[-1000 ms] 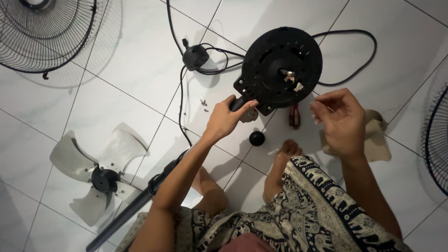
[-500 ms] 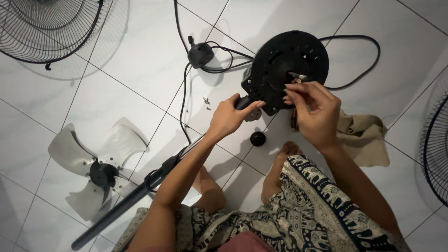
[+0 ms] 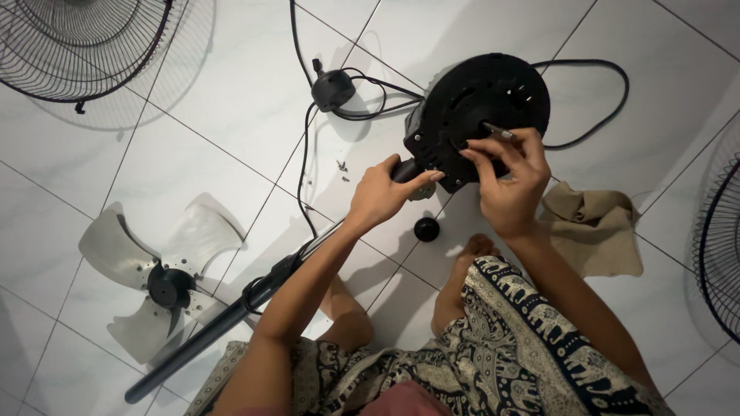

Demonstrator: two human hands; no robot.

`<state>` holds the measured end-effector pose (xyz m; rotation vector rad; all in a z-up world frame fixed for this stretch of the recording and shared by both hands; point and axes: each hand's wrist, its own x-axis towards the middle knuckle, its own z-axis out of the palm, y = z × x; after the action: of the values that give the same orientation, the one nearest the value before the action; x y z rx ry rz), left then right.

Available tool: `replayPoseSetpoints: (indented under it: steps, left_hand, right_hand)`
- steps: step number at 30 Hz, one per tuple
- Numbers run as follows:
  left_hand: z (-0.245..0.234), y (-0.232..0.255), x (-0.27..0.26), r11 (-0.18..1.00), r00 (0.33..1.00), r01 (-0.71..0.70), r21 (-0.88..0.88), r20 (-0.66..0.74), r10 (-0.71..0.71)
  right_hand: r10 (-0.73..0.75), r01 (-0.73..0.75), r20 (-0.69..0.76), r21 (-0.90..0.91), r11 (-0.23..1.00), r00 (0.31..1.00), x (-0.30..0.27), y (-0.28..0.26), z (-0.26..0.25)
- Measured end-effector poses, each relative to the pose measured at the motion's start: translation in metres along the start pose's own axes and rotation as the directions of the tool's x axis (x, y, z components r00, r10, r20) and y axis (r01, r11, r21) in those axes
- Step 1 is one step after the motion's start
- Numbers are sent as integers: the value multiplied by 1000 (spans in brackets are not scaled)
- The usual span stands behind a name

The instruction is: The person sits on a tiled floor and uses a screwdriver to tighten screws on the rear housing of a disassembled electric fan motor. The fan blades, cage, and stand are laid out nearby.

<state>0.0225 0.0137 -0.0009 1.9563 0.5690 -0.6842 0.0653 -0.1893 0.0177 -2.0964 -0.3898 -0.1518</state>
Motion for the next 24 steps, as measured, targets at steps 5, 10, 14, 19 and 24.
replayPoseSetpoints:
  steps: [5, 10, 14, 19, 24]
  left_hand:
    - [1, -2, 0, 1000, 1000, -2, 6, 7, 2]
    - [2, -3, 0, 998, 1000, -23, -52, 10, 23]
    - [3, -1, -2, 999, 1000, -6, -40, 11, 7]
    - [4, 1, -2, 1000, 1000, 20, -13, 14, -20]
    - [7, -1, 1, 1000, 1000, -1, 14, 6, 1]
  right_hand:
    - [-37, 35, -24, -93, 995, 999, -4, 2, 8]
    - [-57, 56, -3, -129, 990, 998, -2, 2, 9]
    - [-95, 96, 12, -213, 972, 995, -3, 2, 7]
    - [-128, 129, 24, -320, 939, 992, -4, 0, 6]
    - [-148, 145, 12, -295, 944, 989, -8, 11, 5]
